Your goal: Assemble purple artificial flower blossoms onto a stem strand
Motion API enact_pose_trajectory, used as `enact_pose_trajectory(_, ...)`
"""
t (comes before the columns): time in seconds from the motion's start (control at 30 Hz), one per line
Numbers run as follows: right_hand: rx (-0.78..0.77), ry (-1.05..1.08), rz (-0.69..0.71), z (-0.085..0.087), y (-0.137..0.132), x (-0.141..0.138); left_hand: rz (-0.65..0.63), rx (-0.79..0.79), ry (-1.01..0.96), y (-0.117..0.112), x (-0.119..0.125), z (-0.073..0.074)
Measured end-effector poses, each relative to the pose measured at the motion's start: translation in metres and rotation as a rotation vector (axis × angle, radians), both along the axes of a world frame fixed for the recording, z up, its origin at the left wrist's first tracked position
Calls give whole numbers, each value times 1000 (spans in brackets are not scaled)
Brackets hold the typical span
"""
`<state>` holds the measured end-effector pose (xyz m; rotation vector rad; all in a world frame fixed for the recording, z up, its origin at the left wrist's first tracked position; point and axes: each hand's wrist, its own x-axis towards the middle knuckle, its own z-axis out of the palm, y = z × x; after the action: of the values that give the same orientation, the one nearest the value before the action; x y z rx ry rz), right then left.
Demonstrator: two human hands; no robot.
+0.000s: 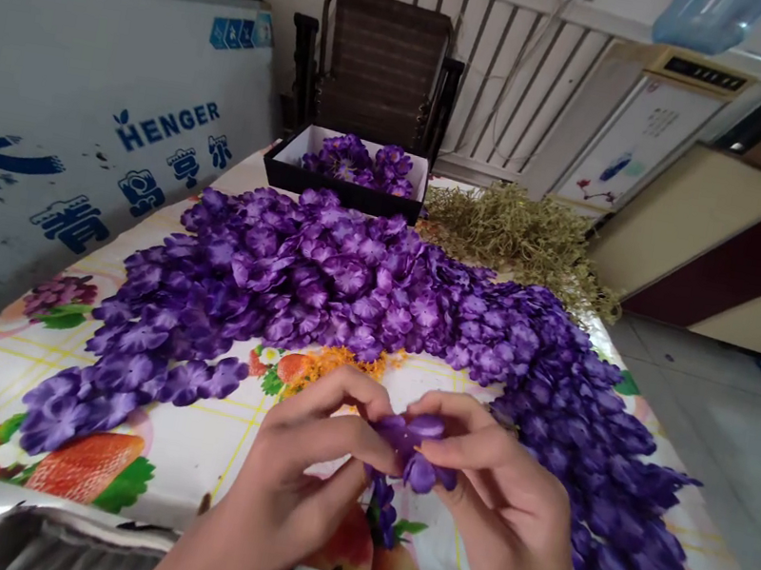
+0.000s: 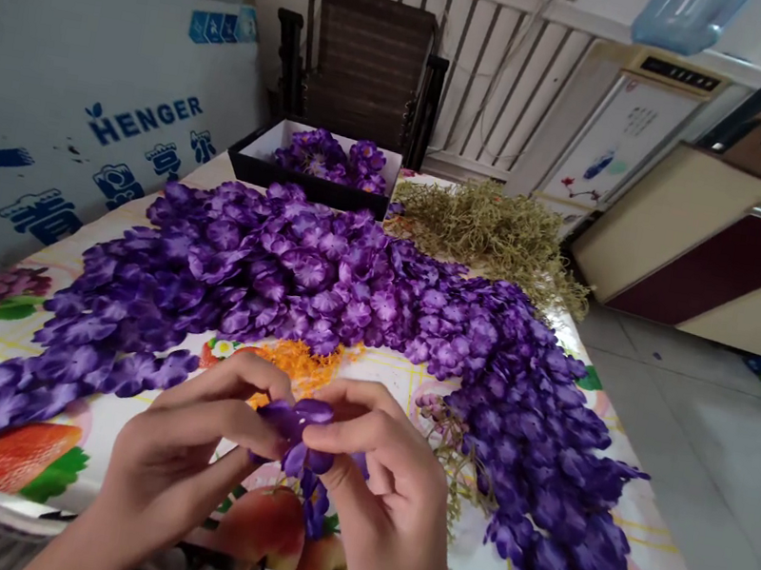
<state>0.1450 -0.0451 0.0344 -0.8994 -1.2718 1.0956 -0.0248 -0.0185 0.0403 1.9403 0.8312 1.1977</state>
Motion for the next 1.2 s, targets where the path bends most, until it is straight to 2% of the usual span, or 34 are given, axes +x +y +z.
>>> enact_pose_trajectory(0.17, 77, -61, -58, -4, -1, 4, -16, -161, -27, -7, 5, 6)
enact_pose_trajectory(0.33, 162, -166, -61, -4, -2, 11, 42, -297, -204, -6, 17, 3)
enact_pose_trajectory(0.47, 87, -167, 36, -3, -2, 16, 98, -302, -240, -4, 22, -1)
enact_pose_trajectory(0.53, 118, -213, 5, -3, 0, 17, 95, -293, -240, -3, 23, -1)
enact_pose_trajectory(0.7, 305, -320, -114, -7, 6, 14, 52, -300, -271, -2, 22, -1)
enact_pose_trajectory(0.93, 351, -346, -160, -9, 8, 16, 33, -392, -285, -3, 17, -6)
enact_pose_trajectory(1.03, 302, -316, -135, -12, 7, 13, 11, -328, -252, -2, 16, -4)
enact_pose_trajectory(1.2, 8, -151, -90, -16, 3, 11, -117, -195, -173, 3, 13, 0)
